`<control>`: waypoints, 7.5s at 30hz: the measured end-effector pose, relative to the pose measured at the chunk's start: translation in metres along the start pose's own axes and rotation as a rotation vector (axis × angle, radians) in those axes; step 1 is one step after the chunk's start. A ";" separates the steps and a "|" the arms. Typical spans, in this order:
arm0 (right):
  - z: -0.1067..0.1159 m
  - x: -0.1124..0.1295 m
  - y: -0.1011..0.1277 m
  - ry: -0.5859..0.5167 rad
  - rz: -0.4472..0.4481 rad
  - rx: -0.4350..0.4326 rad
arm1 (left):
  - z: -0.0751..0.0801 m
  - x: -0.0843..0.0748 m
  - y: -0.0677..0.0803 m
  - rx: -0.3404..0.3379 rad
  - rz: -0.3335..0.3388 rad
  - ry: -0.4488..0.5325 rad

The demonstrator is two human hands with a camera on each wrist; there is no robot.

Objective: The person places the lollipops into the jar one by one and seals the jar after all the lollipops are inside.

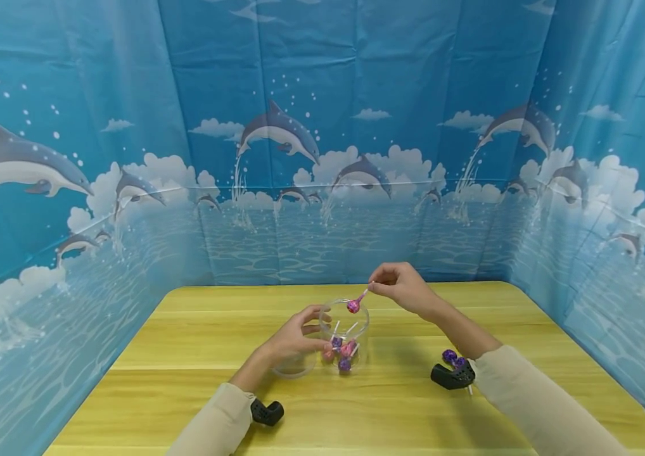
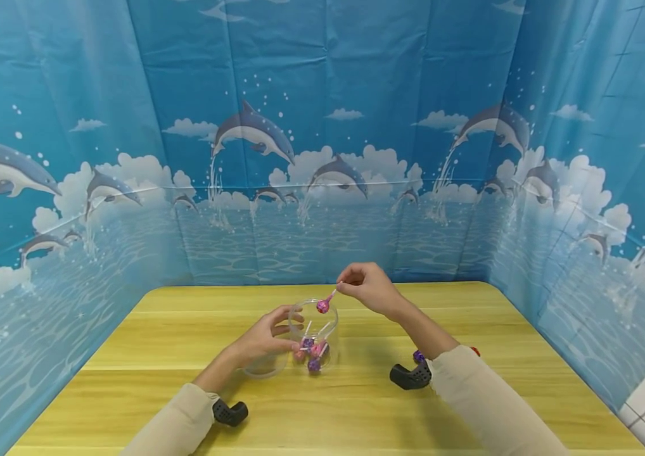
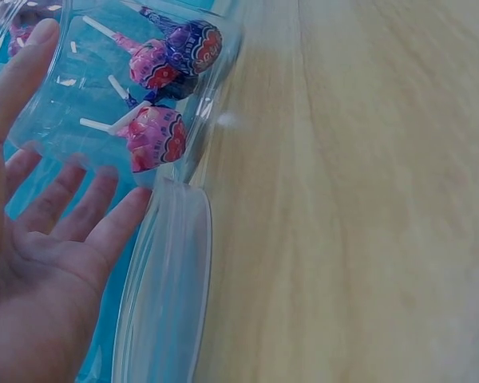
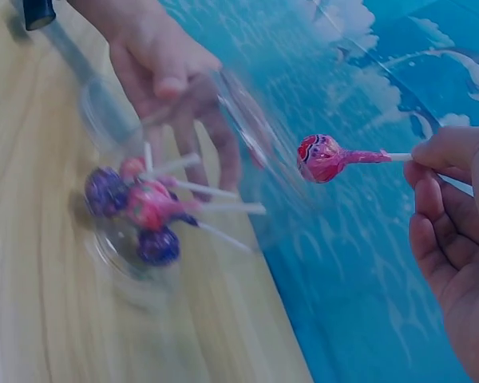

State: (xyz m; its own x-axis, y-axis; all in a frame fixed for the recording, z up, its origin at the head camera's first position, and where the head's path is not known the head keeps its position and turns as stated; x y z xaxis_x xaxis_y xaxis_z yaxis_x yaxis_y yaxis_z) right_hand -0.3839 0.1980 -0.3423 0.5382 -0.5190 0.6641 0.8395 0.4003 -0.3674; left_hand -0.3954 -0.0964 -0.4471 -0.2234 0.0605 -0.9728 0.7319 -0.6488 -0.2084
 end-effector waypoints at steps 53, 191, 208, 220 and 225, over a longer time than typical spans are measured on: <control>-0.041 0.040 -0.016 0.281 0.260 0.445 | 0.000 0.002 0.001 0.007 -0.002 0.001; 0.075 -0.060 0.080 0.252 -0.143 0.006 | -0.002 0.001 0.002 -0.029 0.021 0.017; 0.053 -0.039 0.047 0.173 -0.099 -0.008 | 0.000 0.002 0.002 -0.035 0.018 0.027; 0.032 -0.017 0.015 0.110 -0.043 -0.041 | 0.002 0.004 0.000 -0.026 0.002 0.027; 0.026 0.003 0.001 0.063 -0.008 -0.049 | 0.002 0.004 0.000 -0.032 0.013 0.034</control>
State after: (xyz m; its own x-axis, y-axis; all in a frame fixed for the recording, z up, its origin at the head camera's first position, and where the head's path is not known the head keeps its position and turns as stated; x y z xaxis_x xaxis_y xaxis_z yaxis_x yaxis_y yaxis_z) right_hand -0.3840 0.2166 -0.3239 0.5339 -0.5690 0.6255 0.8456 0.3597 -0.3945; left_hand -0.3972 -0.0976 -0.4509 -0.1924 0.0782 -0.9782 0.7548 -0.6252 -0.1985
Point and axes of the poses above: each hand's wrist, its own y-axis away from the middle knuckle, its own z-axis out of the back of the hand, x = y × z, the point moved 1 cm from there along -y, towards the middle knuckle, and after that the axes turned 11 degrees about y, right-handed, at the moved point
